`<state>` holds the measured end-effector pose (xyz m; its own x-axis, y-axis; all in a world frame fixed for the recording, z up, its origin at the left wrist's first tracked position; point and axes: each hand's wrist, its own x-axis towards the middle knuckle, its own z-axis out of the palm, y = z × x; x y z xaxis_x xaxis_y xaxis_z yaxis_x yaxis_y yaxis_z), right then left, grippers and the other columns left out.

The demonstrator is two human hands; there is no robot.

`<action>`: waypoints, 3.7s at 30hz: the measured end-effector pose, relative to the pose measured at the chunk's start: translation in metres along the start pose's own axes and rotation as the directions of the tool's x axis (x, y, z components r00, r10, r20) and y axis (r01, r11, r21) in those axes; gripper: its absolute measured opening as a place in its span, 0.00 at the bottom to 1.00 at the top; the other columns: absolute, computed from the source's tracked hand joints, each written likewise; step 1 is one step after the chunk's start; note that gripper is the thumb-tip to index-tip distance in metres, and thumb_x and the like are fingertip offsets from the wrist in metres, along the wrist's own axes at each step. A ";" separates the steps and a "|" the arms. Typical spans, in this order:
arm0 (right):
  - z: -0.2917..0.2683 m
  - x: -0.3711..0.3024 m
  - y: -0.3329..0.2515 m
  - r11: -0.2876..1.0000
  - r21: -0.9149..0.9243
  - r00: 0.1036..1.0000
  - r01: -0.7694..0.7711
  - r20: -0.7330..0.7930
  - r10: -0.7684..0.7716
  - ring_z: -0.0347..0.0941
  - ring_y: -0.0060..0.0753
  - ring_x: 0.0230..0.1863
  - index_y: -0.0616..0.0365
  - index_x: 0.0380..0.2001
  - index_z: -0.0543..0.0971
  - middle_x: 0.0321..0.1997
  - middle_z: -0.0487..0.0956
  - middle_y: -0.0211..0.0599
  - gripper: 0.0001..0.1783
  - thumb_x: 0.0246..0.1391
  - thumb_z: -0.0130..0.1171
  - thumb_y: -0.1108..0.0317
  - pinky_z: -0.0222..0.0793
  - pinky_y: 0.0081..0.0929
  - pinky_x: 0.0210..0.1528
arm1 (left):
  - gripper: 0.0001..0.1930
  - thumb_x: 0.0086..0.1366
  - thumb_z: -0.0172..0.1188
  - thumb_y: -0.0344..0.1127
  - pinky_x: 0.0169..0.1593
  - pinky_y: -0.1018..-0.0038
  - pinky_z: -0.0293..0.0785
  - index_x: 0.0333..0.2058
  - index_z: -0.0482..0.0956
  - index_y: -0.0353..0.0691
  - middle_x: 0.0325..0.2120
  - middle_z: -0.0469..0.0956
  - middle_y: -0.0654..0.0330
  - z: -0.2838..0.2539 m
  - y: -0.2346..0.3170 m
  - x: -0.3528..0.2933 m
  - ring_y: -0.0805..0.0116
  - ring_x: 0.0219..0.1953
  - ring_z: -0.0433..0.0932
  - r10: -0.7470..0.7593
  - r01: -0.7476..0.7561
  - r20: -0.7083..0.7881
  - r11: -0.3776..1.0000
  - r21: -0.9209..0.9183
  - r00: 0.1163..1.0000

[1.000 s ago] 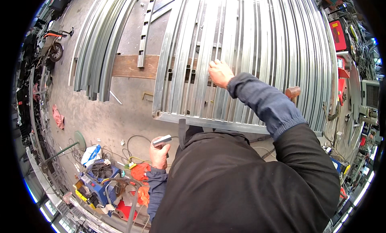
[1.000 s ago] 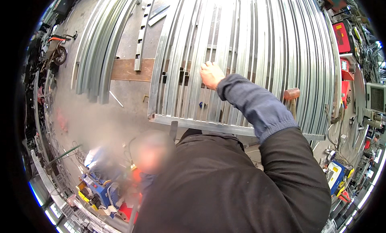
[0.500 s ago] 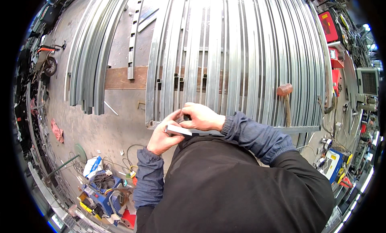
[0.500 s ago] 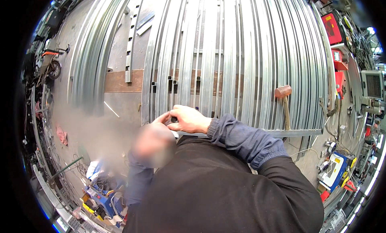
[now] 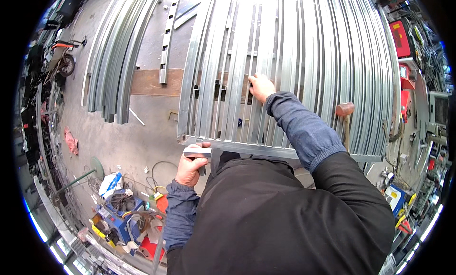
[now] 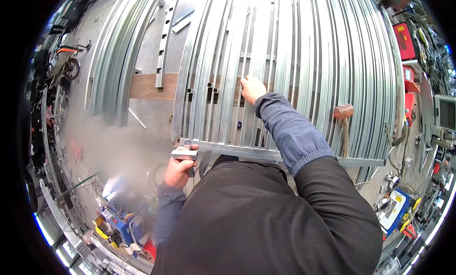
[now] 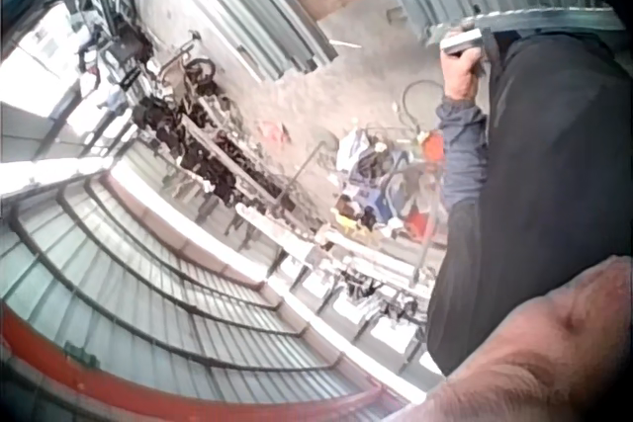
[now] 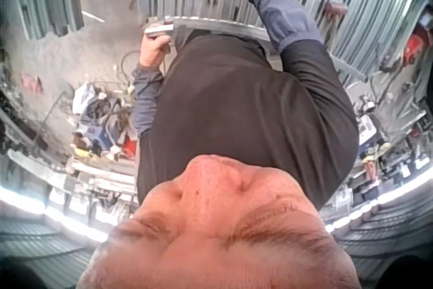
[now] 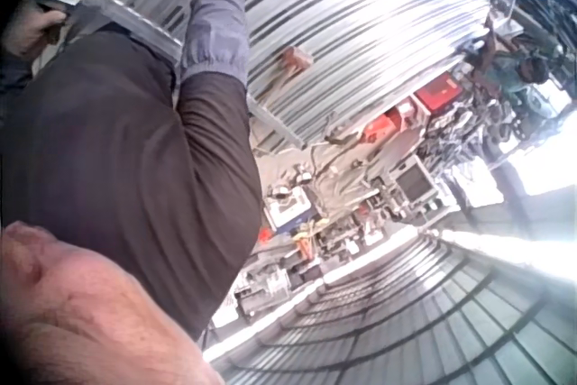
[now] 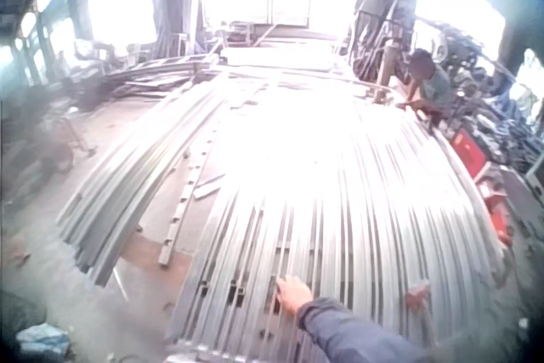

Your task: The person welds a large metal frame using a handheld welding tool, creating bright sparks along the seams. They then use a rubber mallet to tap and align the frame's bars.

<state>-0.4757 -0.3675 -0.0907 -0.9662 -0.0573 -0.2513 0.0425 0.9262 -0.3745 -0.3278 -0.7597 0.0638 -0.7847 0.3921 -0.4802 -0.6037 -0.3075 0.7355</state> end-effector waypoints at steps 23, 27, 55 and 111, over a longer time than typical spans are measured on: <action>-0.093 -0.101 -0.201 0.683 0.730 0.885 -0.035 0.340 -0.318 0.86 0.39 0.42 0.63 0.51 0.80 0.43 0.87 0.44 0.27 0.57 0.77 0.56 0.80 0.36 0.47 | 0.43 0.50 0.63 0.24 0.73 0.42 0.72 0.69 0.68 0.41 0.68 0.73 0.42 0.001 0.012 0.032 0.43 0.67 0.77 -0.098 0.116 0.069 0.934 -0.339 0.993; -0.076 -0.082 -0.189 0.675 0.738 0.905 0.016 0.276 -0.323 0.86 0.44 0.53 0.63 0.57 0.80 0.51 0.86 0.51 0.29 0.61 0.74 0.53 0.81 0.39 0.54 | 0.47 0.50 0.61 0.26 0.63 0.47 0.84 0.73 0.64 0.42 0.66 0.74 0.42 -0.001 0.007 0.020 0.48 0.58 0.84 -0.107 0.137 0.101 0.916 -0.377 0.989; -0.045 -0.075 -0.221 0.780 0.624 0.857 -0.037 0.421 -0.296 0.88 0.47 0.39 0.69 0.45 0.85 0.39 0.88 0.53 0.24 0.59 0.70 0.55 0.83 0.42 0.43 | 0.44 0.54 0.62 0.21 0.66 0.50 0.81 0.73 0.65 0.39 0.60 0.80 0.52 -0.054 -0.005 0.044 0.51 0.62 0.82 -0.197 0.201 0.053 0.889 -0.411 0.979; 0.027 0.060 -0.217 0.914 0.247 0.925 0.322 -0.289 -0.248 0.75 0.52 0.56 0.60 0.48 0.79 0.50 0.76 0.45 0.18 0.62 0.67 0.59 0.74 0.46 0.62 | 0.48 0.59 0.70 0.25 0.70 0.36 0.75 0.78 0.61 0.47 0.69 0.72 0.50 -0.124 0.009 -0.010 0.46 0.66 0.78 0.000 -0.025 -0.045 0.833 -0.553 0.999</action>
<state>-0.5360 -0.5819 -0.0481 -0.9775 -0.1748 0.1182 -0.2095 0.7362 -0.6435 -0.3425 -0.8733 0.0158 -0.7900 0.3526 -0.5016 -0.5613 -0.7451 0.3603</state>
